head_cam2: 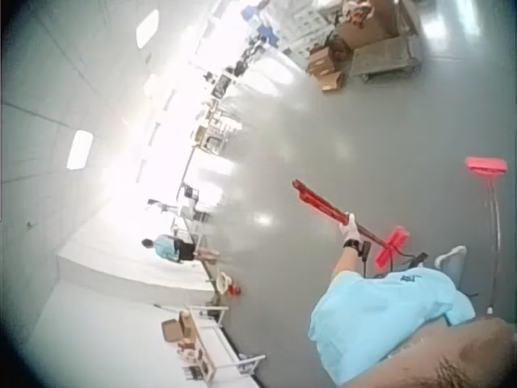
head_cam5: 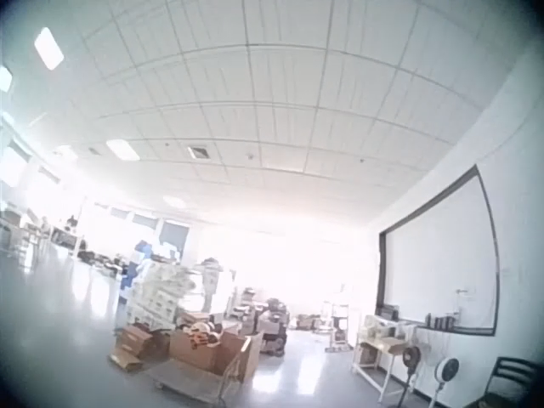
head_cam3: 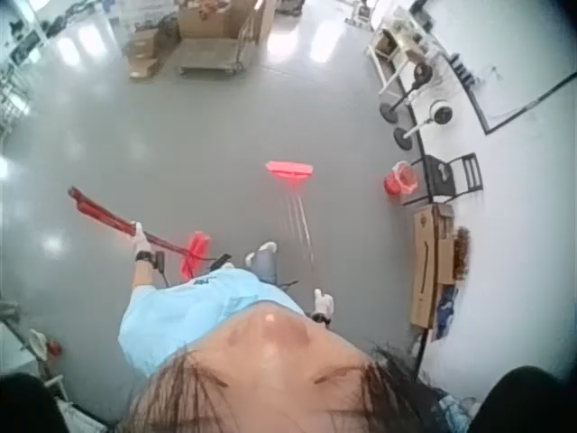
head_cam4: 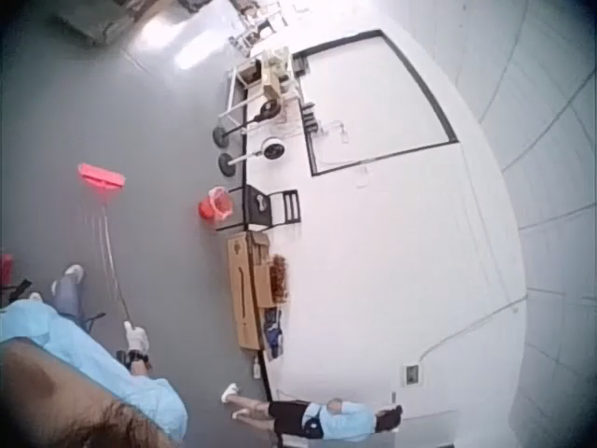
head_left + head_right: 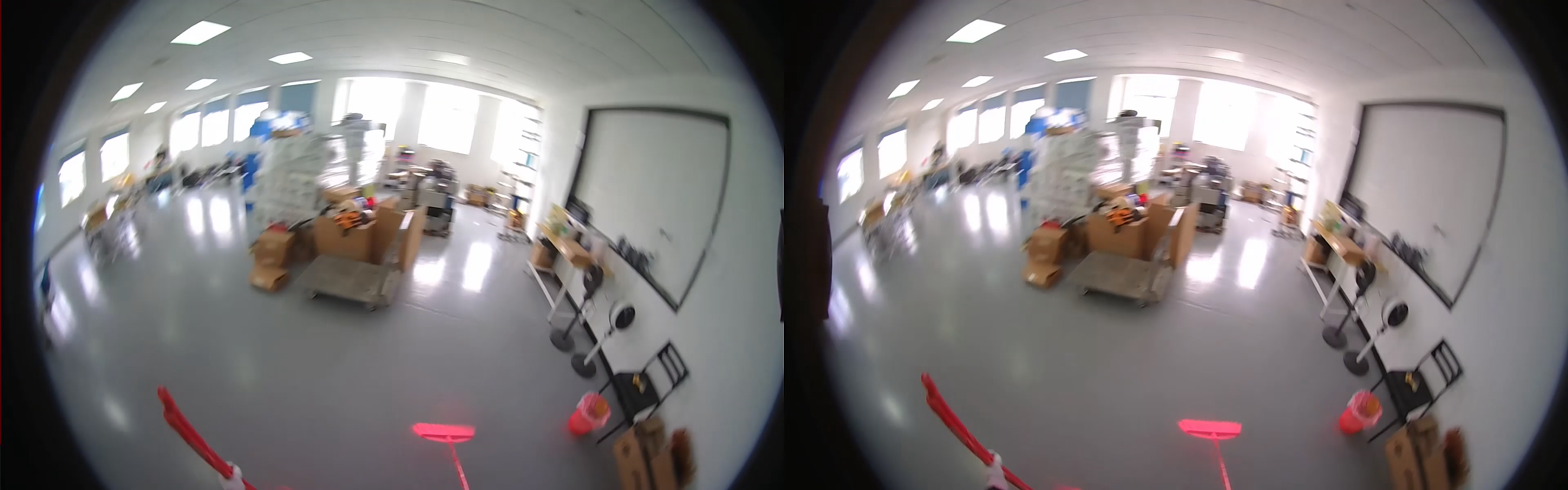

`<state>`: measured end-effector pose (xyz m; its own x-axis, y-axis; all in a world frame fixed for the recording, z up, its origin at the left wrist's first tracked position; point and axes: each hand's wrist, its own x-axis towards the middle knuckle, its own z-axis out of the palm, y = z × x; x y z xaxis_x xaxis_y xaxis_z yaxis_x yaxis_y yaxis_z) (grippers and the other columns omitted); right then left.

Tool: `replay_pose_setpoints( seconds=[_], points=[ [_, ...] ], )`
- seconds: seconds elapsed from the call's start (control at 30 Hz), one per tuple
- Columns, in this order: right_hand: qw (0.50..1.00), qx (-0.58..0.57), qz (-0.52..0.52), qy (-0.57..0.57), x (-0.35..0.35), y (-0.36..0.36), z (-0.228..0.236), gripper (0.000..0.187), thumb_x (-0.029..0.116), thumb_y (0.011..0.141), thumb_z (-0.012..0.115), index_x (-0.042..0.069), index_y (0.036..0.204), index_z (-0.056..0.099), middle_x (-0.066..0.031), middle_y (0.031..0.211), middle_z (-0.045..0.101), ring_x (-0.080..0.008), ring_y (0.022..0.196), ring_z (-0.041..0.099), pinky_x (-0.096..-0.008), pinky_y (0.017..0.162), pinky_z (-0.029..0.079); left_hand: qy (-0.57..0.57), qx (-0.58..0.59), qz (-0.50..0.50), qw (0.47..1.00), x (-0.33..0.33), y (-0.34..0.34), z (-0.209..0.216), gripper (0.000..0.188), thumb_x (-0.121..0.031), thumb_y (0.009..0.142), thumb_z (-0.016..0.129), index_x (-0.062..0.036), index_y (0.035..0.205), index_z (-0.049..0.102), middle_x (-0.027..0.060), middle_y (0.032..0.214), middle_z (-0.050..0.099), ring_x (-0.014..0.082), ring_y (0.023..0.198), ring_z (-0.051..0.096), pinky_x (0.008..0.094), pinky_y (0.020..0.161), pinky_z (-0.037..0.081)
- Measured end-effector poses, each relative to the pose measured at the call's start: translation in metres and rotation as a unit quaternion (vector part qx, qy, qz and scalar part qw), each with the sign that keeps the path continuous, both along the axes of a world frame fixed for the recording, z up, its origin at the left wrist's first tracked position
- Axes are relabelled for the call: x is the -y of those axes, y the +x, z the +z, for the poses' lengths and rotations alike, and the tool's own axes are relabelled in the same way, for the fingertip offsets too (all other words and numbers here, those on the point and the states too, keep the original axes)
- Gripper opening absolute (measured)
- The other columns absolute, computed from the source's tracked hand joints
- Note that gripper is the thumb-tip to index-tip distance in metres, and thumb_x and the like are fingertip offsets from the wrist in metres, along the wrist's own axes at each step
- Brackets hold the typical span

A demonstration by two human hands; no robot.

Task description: The person sorts items from a trash bag, discards a small object into a red bucket, and sweeps the floor using a broom.

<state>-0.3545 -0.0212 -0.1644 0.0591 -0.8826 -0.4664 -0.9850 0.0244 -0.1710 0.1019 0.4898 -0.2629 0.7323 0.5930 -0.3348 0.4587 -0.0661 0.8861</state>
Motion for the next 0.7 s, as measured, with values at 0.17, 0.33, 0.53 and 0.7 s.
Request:
replay_pose_setpoints(
  seconds=[0.17, 0.33, 0.53, 0.7],
  points=[
    [1.0, 0.017, -0.018, -0.019, 0.092, 0.133, 0.005, 0.047, 0.05, 0.074, 0.055, 0.006, 0.084, 0.067, -0.019, 0.086, 0.063, -0.0371, 0.086, 0.059, -0.0445, 0.075, 0.046, -0.028, -0.071, 0.018, 0.997, 0.141, 0.13, 0.083, 0.087, -0.053, 0.075, 0.061, -0.0023, 0.136, 0.026, 0.016, 0.134, 0.037, 0.0298, 0.116, 0.043, 0.0419, 0.09, 0.042],
    [0.998, 0.013, -0.034, -0.043, 0.247, 0.273, 0.005, 0.049, 0.05, 0.075, 0.052, 0.005, 0.087, 0.066, -0.0187, 0.089, 0.063, -0.0371, 0.088, 0.059, -0.0436, 0.078, 0.046, -0.059, -0.007, -0.016, 0.998, 0.281, 0.285, 0.053, 0.091, -0.055, 0.072, 0.063, -0.0032, 0.136, 0.024, 0.0157, 0.135, 0.035, 0.0302, 0.117, 0.042, 0.043, 0.087, 0.044],
    [0.998, 0.057, 0.024, -0.02, 0.438, 0.46, 0.014, 0.05, 0.05, 0.075, 0.054, 0.003, 0.086, 0.065, -0.0217, 0.089, 0.062, -0.0376, 0.088, 0.059, -0.0432, 0.076, 0.046, -0.168, 0.091, 0.095, 0.977, 0.409, 0.409, 0.059, 0.067, -0.044, 0.074, 0.068, -0.0226, 0.128, 0.036, 0.0014, 0.122, 0.045, 0.0259, 0.106, 0.048, 0.0546, 0.074, 0.043],
    [0.99, 0.12, 0.063, -0.049, 0.569, 0.565, -0.052, 0.039, 0.042, 0.071, 0.064, 0.003, 0.077, 0.066, -0.0179, 0.07, 0.062, -0.0317, 0.067, 0.06, -0.0412, 0.063, 0.045, -0.147, 0.062, 0.17, 0.972, 0.544, 0.542, 0.045, 0.033, -0.035, 0.079, 0.063, -0.0232, 0.108, 0.053, -0.0044, 0.098, 0.053, 0.0148, 0.086, 0.052, 0.0393, 0.06, 0.045]
  ],
)
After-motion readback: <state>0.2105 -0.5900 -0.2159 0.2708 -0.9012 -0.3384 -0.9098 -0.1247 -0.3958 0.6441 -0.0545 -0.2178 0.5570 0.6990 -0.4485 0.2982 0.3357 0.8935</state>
